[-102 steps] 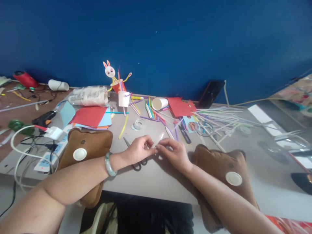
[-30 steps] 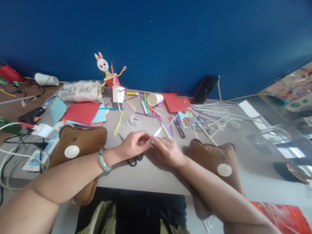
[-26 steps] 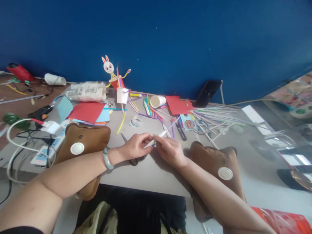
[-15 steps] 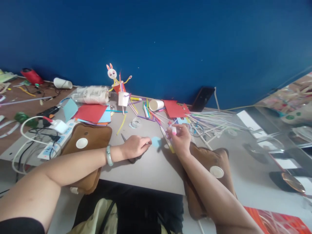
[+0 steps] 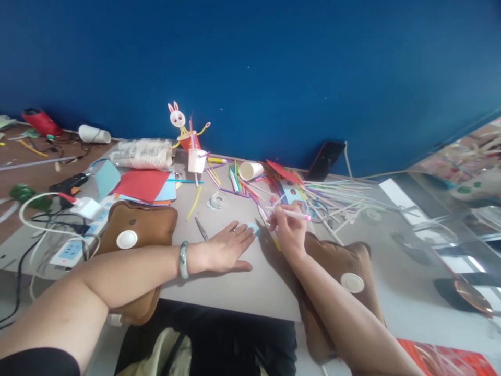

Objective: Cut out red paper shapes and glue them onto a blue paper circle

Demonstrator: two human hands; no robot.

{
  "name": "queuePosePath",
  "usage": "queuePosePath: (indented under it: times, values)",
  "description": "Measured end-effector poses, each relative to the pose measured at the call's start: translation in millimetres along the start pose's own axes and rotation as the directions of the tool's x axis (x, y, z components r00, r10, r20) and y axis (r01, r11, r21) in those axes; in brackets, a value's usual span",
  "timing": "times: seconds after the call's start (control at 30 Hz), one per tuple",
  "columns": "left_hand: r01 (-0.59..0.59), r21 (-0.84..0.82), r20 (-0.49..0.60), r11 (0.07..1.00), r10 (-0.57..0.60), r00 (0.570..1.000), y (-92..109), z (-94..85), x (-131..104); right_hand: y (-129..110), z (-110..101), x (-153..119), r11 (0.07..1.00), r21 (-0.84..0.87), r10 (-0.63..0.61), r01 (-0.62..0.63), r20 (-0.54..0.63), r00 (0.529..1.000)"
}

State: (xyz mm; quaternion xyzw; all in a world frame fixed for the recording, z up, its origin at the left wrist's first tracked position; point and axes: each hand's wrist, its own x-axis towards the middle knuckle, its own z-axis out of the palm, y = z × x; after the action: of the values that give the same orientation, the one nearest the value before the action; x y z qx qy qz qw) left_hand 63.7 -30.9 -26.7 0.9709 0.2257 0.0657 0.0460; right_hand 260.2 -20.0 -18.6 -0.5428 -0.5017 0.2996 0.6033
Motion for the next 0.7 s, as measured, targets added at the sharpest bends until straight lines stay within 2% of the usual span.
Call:
queuePosePath:
  times: [0.3, 0.6, 0.7]
  values:
    - [0.057, 0.008, 0.069, 0.998, -0.057, 0.996, -1, -14.2, -9, 0, 0, -1, 1.000, -0.021, -0.015, 0.016, 0.026, 1.000]
    - [0.127, 0.051, 0.046, 0.991, -0.129, 0.991, 1, -2.9, -14, 2, 0, -3, 0.998, -0.060, -0.031, 0.033, 0.028, 0.999]
    - [0.117, 0.031, 0.021, 0.993, -0.118, 0.993, 0, 2.5, -16, 2, 1, -4, 0.998, -0.056, -0.026, 0.027, 0.025, 0.999]
